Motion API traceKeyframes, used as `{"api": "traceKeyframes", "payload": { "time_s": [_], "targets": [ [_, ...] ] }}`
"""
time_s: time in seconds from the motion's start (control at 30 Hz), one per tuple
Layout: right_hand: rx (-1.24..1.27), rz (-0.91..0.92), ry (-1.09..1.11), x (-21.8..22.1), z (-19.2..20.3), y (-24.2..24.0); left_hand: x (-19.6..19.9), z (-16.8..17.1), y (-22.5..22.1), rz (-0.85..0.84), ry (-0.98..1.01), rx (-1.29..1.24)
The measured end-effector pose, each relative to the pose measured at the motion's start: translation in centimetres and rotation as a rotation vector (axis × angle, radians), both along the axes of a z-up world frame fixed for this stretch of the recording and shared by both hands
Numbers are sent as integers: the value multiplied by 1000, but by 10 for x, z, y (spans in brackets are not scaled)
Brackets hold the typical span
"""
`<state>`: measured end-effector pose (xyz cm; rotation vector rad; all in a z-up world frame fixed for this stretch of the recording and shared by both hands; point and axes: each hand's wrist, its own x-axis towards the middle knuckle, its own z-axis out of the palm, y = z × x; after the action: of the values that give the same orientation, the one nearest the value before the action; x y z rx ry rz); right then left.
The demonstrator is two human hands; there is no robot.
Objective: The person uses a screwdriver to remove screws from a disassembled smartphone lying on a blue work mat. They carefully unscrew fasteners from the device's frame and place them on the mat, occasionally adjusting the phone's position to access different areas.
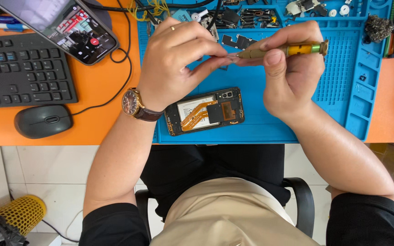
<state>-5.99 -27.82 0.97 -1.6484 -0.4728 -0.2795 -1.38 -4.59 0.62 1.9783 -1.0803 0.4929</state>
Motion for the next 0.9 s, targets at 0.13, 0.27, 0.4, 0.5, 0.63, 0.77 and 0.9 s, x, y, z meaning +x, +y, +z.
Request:
{"api": "traceKeyframes", "payload": {
  "time_s": [0.13, 0.27, 0.4, 0.5, 0.63, 0.77, 0.9],
  "targets": [
    [21, 16, -1, 0, -3, -2, 0, -1, 0, -11, 6, -8],
    [7, 17, -30, 1, -4, -3, 0, -2, 0, -1, 27, -21],
    [-7, 6, -32, 1, -7, -3, 0, -3, -1, 1, 36, -27],
    [-20, -3, -41, 2, -8, -3, 0, -4, 0, 3, 32, -13],
    [-28, 8, -16, 2, -7, -5, 1, -4, 0, -10, 28, -11],
    [-41, 46, -54, 3, -9, -9, 1, -3, 0, -11, 2, -7],
    [-189, 24, -129, 3, -7, -13, 1, -4, 1, -25, -44, 27]
  ]
}}
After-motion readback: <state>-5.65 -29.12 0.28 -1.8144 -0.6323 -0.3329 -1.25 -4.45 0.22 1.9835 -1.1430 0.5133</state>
